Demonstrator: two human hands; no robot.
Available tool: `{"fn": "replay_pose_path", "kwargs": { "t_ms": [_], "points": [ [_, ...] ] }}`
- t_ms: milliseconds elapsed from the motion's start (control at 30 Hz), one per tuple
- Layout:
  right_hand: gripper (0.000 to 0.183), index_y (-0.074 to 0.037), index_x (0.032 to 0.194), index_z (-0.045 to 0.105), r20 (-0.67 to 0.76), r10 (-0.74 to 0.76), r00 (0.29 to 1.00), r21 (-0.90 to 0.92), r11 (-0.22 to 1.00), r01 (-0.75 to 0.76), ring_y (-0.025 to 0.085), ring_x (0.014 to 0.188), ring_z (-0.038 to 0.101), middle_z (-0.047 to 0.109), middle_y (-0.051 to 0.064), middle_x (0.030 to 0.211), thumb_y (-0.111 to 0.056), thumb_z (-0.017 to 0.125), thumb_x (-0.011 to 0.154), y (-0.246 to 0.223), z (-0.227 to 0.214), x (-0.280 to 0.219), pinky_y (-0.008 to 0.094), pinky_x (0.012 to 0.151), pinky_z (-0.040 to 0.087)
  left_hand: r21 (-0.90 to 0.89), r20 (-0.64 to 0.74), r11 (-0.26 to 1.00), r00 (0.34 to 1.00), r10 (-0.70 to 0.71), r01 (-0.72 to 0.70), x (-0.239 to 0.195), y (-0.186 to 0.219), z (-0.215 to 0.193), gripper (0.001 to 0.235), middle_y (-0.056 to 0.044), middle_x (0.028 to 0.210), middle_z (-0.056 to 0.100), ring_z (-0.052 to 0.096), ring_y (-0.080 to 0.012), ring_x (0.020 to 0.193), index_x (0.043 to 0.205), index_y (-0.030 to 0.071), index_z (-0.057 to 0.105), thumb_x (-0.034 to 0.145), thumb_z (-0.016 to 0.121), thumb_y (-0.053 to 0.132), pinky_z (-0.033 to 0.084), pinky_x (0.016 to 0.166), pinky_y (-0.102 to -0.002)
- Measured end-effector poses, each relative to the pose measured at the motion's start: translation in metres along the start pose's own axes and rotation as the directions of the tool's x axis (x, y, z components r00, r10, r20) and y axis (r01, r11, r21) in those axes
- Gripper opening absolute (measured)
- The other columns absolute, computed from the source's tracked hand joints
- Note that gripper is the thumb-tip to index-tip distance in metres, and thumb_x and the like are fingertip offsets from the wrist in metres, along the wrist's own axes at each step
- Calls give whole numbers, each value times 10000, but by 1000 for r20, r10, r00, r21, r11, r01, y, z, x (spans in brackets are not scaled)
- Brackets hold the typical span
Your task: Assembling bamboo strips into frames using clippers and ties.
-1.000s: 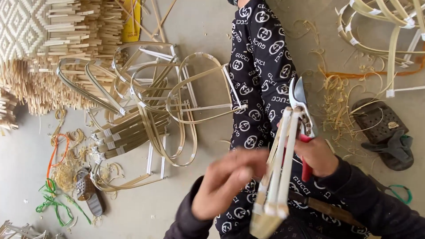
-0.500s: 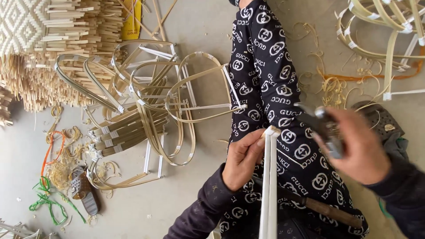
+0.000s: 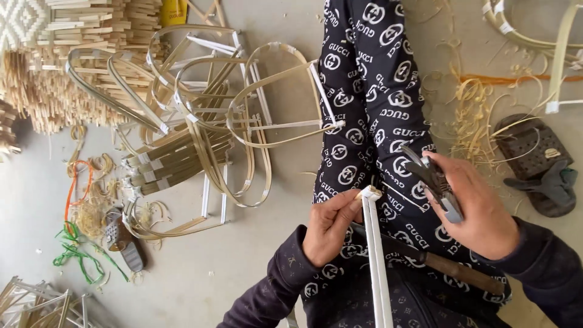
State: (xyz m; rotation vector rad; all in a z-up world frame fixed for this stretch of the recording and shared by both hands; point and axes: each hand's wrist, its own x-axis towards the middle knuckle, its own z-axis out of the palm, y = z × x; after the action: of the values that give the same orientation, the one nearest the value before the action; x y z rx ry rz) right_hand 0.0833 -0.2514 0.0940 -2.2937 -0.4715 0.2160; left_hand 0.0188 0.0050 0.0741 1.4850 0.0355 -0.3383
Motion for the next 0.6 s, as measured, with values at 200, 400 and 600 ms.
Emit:
{"fn": "replay_pose_path", "kwargs": {
  "t_ms": [200,400,600],
  "points": [
    [1015,-74,1505,384,308,-80,948,-20,996,90,395,1238,518,559,188,1289,44,733,559,-1,17,-7,485,1055,396,-74,46,997,999,3,0,-2,1,-5,308,-12,969,671,606,-71,868,1361,-37,590,1102,484,95,545,810,-232],
    [972,-21,1475,353,339,-179,924,54,984,171,377,1317,461,507,199,1386,-23,751,588,4,27,-8,482,1105,352,-74,195,997,981,20,-5,-9,-30,-17,339,-55,1167,718,624,-85,1023,1443,-22,583,1138,475,77,538,943,-255],
    [966,12,1514,305,323,-273,906,123,961,246,395,1364,435,451,260,1457,-174,767,686,19,31,6,477,1121,348,-286,228,945,969,-96,160,-10,-43,-15,362,-9,1206,694,630,-67,1069,1458,16,539,1112,468,95,543,981,-241]
  ]
}}
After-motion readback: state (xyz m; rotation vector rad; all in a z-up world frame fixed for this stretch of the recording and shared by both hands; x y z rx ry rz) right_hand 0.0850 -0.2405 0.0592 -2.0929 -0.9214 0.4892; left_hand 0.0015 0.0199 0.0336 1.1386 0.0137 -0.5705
